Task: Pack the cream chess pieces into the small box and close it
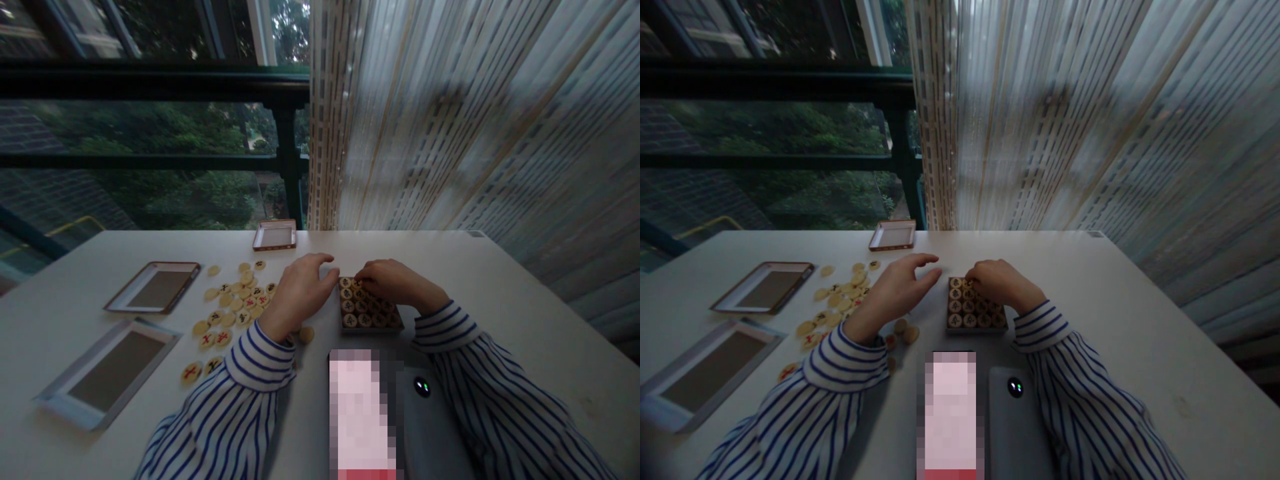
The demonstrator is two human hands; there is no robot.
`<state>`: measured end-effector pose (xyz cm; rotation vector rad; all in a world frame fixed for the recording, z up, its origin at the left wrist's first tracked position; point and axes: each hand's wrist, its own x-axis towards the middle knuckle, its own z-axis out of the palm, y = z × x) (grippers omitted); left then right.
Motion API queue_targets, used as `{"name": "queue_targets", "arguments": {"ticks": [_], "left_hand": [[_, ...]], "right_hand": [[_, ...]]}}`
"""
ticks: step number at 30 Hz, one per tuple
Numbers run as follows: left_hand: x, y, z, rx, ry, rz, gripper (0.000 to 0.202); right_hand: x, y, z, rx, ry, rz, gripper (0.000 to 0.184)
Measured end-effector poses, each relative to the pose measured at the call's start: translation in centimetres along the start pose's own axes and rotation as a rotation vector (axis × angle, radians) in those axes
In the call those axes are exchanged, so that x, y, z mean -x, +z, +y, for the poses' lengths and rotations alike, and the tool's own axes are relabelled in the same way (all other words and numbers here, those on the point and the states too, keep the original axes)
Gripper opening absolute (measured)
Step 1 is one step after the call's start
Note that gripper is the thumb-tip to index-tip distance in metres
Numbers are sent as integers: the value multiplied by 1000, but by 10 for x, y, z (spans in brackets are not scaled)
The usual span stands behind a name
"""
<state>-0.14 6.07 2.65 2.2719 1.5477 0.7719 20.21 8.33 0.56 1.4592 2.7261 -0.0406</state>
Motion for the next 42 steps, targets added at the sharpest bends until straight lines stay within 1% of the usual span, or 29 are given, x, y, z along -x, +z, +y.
{"name": "queue_targets", "arguments": {"ticks": [13, 17, 22, 28, 34, 39, 42], "left_hand": [[0, 0, -1, -10, -5, 5, 37], [0, -1, -1, -15, 1, 9, 36], [0, -4, 0, -11, 10, 37, 36], [3, -15, 3, 20, 6, 108, 33], [4, -29, 4, 77, 27, 170, 32], [4, -39, -1, 149, 45, 216, 31], [9, -49, -7, 195, 28, 261, 32]], "right_hand": [[0, -1, -1, 3, 18, -19, 30], [3, -5, 2, 0, 41, 23, 31], [9, -17, 3, 25, 85, 78, 29], [11, -30, -10, 17, 92, 190, 32], [13, -39, -27, 12, 36, 271, 31], [18, -44, -38, -8, -28, 345, 31], [19, -46, -43, -7, -52, 368, 30]]}}
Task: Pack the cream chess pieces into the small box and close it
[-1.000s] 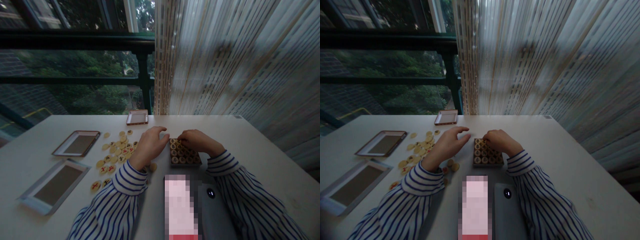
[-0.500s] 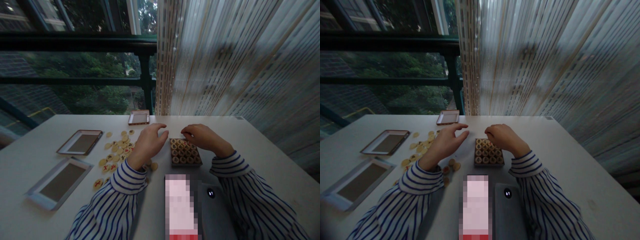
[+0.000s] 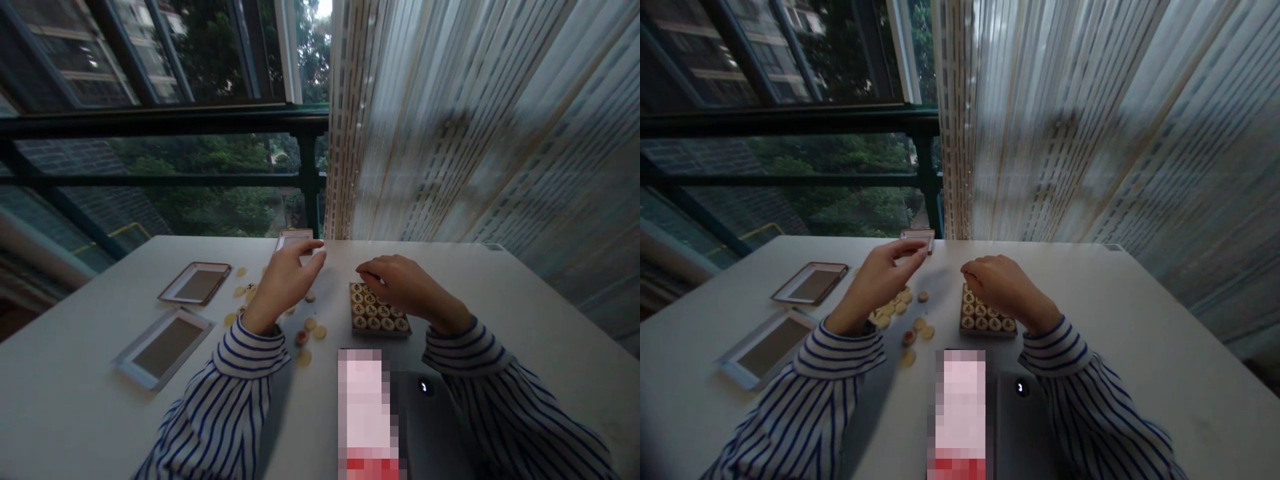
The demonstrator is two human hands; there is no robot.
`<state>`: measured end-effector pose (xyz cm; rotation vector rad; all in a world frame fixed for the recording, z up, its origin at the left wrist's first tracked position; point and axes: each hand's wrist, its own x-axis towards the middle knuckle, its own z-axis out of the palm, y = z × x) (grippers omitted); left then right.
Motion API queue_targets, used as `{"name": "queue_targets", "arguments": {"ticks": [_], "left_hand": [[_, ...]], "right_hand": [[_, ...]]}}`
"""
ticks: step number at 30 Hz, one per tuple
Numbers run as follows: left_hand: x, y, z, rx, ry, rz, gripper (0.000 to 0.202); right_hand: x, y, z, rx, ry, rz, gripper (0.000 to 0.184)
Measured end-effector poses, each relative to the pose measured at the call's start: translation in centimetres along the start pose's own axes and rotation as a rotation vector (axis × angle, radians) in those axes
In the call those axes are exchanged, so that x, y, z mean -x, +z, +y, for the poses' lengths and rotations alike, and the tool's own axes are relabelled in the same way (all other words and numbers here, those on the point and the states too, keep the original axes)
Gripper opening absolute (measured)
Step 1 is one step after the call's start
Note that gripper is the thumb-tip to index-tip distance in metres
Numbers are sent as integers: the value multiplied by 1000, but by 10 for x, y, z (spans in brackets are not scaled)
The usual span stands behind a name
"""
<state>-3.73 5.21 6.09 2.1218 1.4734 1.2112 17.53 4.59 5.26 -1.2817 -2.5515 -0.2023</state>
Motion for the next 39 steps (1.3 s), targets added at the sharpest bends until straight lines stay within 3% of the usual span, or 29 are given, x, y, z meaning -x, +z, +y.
{"name": "queue_targets", "arguments": {"ticks": [10, 18, 26, 39], "left_hand": [[30, -54, -18, 51, -107, 138, 34], [74, -75, -46, 91, -229, 251, 32], [115, -84, -66, 6, -318, 210, 32], [150, -66, -110, -217, -74, 80, 22]], "right_hand": [[-2, 0, -20, -24, -59, -4, 29], [4, -5, -48, -78, -124, -6, 28], [2, 6, -76, -167, -161, 22, 25], [-24, 32, -119, -321, -145, -191, 25]]}}
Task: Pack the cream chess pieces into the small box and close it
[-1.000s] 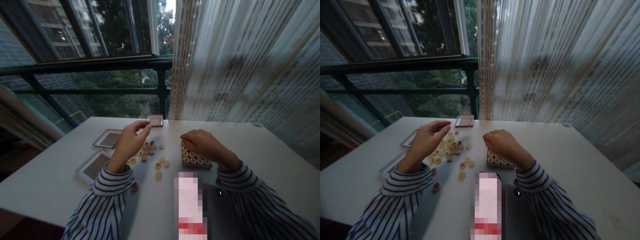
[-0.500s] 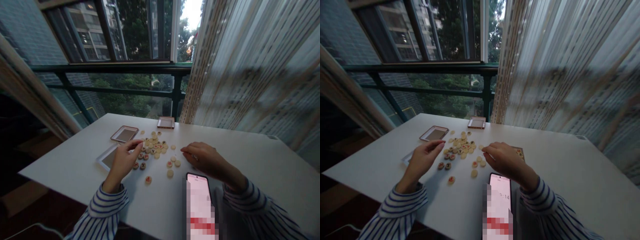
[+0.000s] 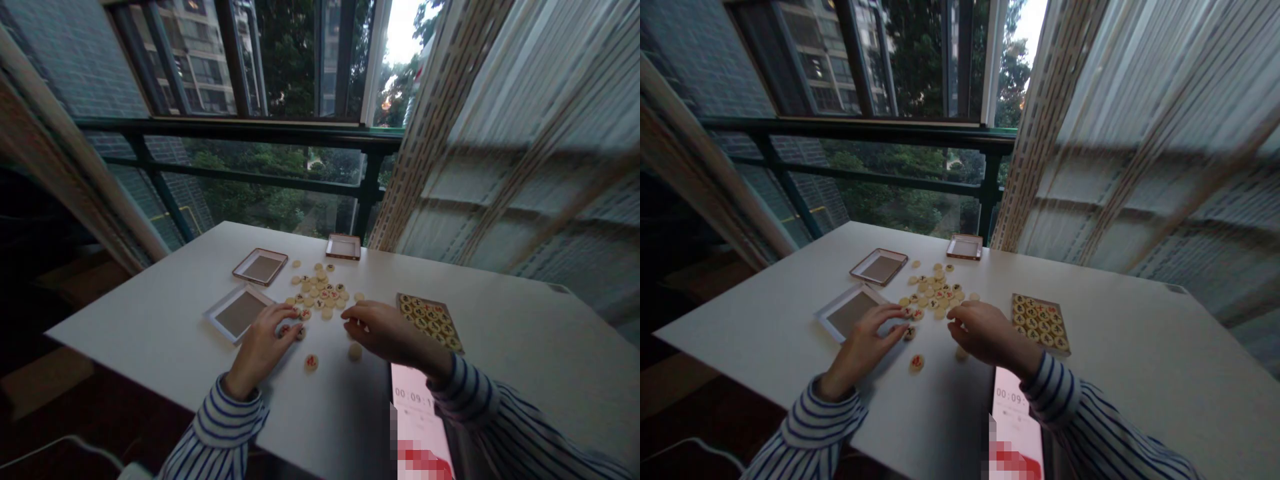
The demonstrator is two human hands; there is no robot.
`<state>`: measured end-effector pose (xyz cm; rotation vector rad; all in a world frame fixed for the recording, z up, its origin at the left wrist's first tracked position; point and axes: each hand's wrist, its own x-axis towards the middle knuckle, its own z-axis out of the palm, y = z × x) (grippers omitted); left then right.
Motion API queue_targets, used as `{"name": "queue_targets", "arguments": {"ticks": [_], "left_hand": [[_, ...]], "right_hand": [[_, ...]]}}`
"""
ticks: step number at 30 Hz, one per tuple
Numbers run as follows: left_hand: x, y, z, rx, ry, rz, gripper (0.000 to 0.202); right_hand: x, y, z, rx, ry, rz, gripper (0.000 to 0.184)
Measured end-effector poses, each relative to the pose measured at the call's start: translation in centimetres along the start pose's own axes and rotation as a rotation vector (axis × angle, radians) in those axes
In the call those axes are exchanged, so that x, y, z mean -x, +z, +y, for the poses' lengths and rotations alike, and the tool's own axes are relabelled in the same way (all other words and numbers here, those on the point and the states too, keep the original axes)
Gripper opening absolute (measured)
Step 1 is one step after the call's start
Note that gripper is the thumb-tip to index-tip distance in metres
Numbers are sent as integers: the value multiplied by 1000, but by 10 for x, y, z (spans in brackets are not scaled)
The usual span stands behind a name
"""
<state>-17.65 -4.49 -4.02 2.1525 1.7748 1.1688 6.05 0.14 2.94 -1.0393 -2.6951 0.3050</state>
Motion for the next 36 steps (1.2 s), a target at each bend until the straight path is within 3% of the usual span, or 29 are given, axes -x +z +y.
{"name": "queue_targets", "arguments": {"ticks": [14, 36], "left_hand": [[18, 13, -15, -119, 0, -41, 27], [16, 16, -16, -237, 52, -74, 24]], "right_hand": [[-28, 42, -19, 104, -47, -220, 34], [-32, 41, -24, 141, -47, -253, 30]]}}
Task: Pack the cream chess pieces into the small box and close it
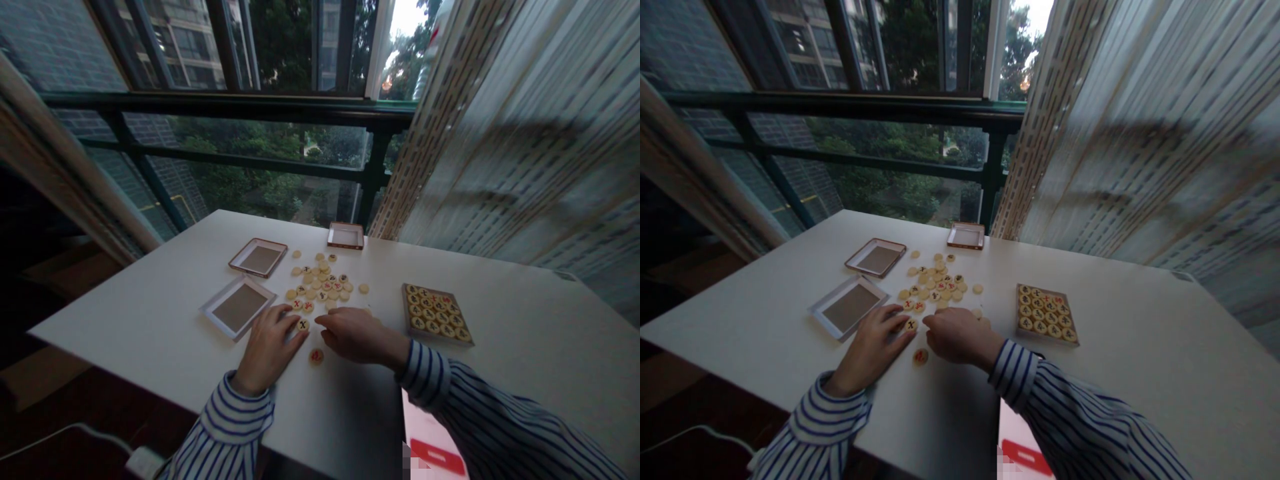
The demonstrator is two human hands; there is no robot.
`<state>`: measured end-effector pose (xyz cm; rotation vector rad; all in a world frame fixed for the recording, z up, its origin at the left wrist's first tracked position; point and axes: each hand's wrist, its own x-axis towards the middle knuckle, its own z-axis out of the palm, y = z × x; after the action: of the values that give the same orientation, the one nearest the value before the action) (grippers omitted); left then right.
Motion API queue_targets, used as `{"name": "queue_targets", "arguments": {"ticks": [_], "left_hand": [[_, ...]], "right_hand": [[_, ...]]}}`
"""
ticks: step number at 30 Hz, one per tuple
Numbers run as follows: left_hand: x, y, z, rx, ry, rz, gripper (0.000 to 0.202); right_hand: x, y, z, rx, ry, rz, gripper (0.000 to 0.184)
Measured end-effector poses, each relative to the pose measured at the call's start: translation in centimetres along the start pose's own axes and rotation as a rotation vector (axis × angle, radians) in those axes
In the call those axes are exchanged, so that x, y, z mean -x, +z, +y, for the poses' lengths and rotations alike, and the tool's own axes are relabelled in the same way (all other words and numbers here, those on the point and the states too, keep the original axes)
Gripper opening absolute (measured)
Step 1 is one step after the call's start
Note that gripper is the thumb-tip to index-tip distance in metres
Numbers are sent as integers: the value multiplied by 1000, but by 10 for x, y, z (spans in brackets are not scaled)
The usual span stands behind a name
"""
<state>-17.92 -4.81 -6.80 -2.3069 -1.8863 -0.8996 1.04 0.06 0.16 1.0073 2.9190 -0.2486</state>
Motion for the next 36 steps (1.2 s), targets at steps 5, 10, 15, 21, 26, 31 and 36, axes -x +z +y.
{"name": "queue_targets", "arguments": {"ticks": [5, 10, 15, 21, 26, 31, 36], "left_hand": [[-1, 0, 0, 10, 0, -1, 22], [-2, -3, 3, 41, -1, 31, 21], [-3, -6, 6, 37, 9, 84, 22], [-4, -9, 9, 38, 8, 105, 21], [-6, -11, 11, 44, 3, 118, 23], [-11, -13, 18, 32, 43, 124, 22], [-21, -13, 31, 32, 97, 144, 22]], "right_hand": [[1, 1, 3, -6, -17, 3, 30], [4, 1, 4, -22, -3, 4, 31], [9, 1, 7, -43, -22, 17, 32], [19, -5, 11, -44, -34, 35, 34], [28, -12, 16, -40, -19, 32, 32], [37, -20, 27, -48, 21, 69, 30], [48, -26, 41, -119, 61, 160, 28]]}}
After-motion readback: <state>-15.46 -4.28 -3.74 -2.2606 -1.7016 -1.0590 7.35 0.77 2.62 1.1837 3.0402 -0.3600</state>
